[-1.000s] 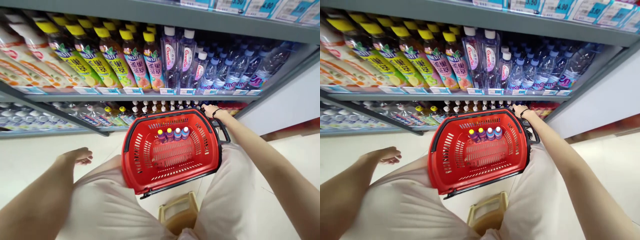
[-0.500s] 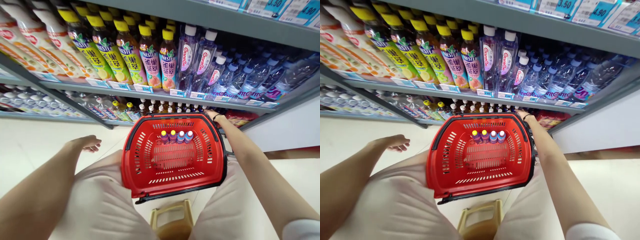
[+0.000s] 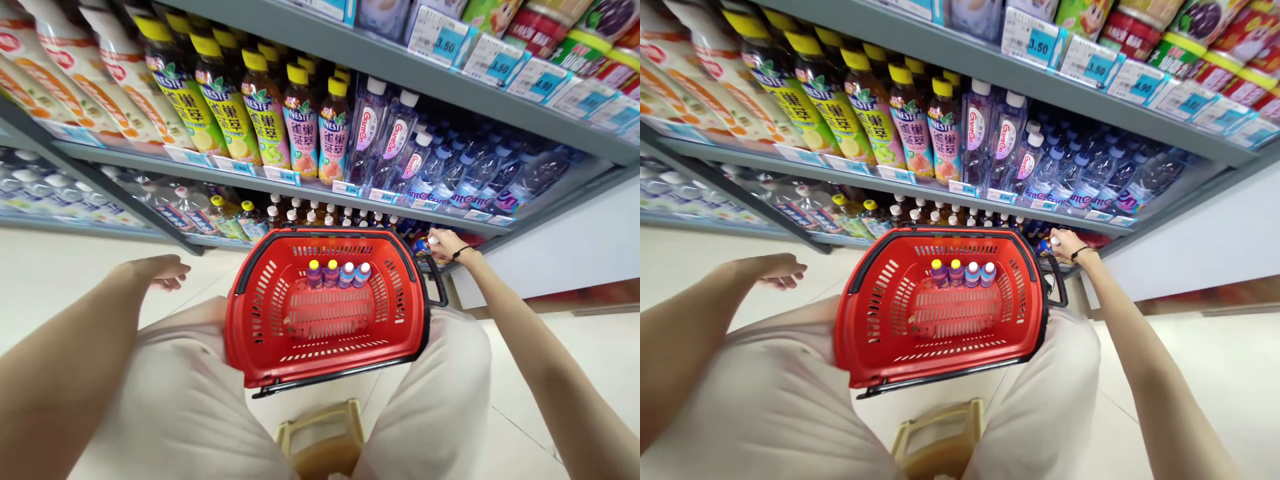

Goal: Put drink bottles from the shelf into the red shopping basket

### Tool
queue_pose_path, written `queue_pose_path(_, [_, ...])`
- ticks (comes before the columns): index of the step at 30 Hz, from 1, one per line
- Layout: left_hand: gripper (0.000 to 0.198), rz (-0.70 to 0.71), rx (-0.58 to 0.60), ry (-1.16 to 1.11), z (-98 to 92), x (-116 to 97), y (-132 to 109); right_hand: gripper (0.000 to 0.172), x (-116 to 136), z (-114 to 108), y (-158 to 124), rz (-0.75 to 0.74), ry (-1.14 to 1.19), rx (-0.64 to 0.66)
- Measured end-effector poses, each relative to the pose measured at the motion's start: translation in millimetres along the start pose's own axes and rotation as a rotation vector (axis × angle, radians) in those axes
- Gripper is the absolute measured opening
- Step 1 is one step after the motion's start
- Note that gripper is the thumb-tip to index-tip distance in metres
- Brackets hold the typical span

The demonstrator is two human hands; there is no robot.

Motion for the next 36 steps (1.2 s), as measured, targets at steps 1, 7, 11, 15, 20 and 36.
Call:
queue_pose_path(1, [0.032, -0.035, 0.051, -0.016, 0.7, -0.3, -0.6, 0.023, -3.0, -8.7, -9.4, 0.001, -0.004, -0.019])
queue_pose_path(7, [0.025, -0.089, 0.159, -0.102, 3.9, -2.6, -5.4, 0.020, -13.5, -67.8, -54.1, 0.053, -0.026, -0.165])
queue_pose_path(11, [0.021, 0.013, 0.096, -0.169, 0.5, -10.9, -8.8, 0.022, 0.1, -117.3, -76.8, 0.001, -0.073, -0.314])
queue_pose_path(15, [0.019, 0.252, -0.108, -0.245, -23.8, -40.4, -13.4, 0.027, 33.4, -161.1, -97.6, -0.042, -0.062, -0.504])
queue_pose_path(20, [0.038, 0.579, -0.264, -0.305, -58.9, -122.0, -49.5, 0.025, 95.0, -181.5, -111.6, -0.113, 0.269, -0.671])
queue_pose_path(36, [0.055, 1.243, 0.118, -0.784, 15.4, -208.3, -238.6, 0.037, 224.1, -134.4, -64.4, -0.237, 1.098, -0.496])
Point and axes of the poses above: each hand's wrist, its own y-axis towards the middle knuckle, its own z-axis out of the palm, x = y × z, the point moved 1 cm from there along y, towards the middle knuckle, and after that the axes turned 10 degrees about -x, right-handed, at the moved point
